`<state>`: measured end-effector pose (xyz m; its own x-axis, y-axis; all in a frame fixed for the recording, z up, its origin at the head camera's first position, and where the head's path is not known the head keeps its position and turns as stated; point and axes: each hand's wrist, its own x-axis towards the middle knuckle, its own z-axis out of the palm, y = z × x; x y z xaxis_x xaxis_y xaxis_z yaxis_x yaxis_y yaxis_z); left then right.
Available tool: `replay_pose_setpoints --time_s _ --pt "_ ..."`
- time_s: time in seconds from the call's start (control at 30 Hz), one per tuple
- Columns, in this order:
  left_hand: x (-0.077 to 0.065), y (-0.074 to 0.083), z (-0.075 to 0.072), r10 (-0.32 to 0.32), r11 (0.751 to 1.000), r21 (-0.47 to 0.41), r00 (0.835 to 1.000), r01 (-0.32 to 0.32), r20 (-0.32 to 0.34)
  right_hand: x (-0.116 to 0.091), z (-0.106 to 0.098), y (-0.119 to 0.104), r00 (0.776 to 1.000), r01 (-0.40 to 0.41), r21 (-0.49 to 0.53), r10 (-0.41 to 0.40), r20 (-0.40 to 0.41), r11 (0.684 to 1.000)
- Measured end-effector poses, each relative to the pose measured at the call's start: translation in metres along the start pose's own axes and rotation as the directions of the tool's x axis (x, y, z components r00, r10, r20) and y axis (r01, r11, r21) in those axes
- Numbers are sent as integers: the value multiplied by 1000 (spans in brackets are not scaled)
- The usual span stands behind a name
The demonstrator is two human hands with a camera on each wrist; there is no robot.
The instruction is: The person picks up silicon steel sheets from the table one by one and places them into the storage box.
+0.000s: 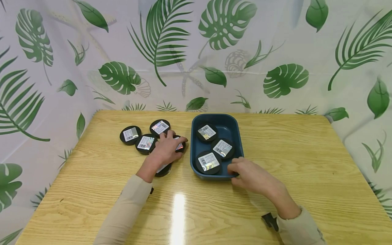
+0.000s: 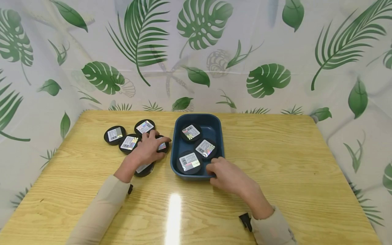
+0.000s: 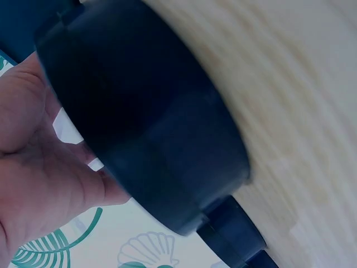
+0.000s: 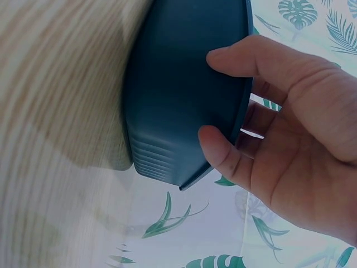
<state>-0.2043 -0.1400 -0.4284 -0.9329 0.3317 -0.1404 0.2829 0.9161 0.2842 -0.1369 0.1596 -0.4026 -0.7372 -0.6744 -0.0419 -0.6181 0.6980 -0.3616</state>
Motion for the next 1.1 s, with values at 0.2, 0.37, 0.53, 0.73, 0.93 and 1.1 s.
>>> replay_pose_setpoints --time_s 0.2,0.37,0.53,0.73,0.93,1.1 --pt "0 -1 0 -8 999 -37 999 6 -45 1 0 1 1000 7 -12 -7 -6 1000" --pt "-3 -1 -2 0 997 -71 997 -5 -79 1 1 1 1000 6 -14 -6 -3 1000" --pt "-5 -1 -3 2 995 -99 994 -13 -106 1 0 1 1000 1 -13 -1 1 1000" --pt "-8 3 -5 -14 991 -135 988 -7 -154 1 0 0 1000 -7 -11 7 5 1000" --pt "-8 7 -7 -33 980 -200 978 -10 -207 1 0 -1 1000 -2 -19 2 1 1000" --pt "-8 9 -7 -42 967 -254 972 -18 -231 0 0 0 1000 -10 -18 10 8 1000"
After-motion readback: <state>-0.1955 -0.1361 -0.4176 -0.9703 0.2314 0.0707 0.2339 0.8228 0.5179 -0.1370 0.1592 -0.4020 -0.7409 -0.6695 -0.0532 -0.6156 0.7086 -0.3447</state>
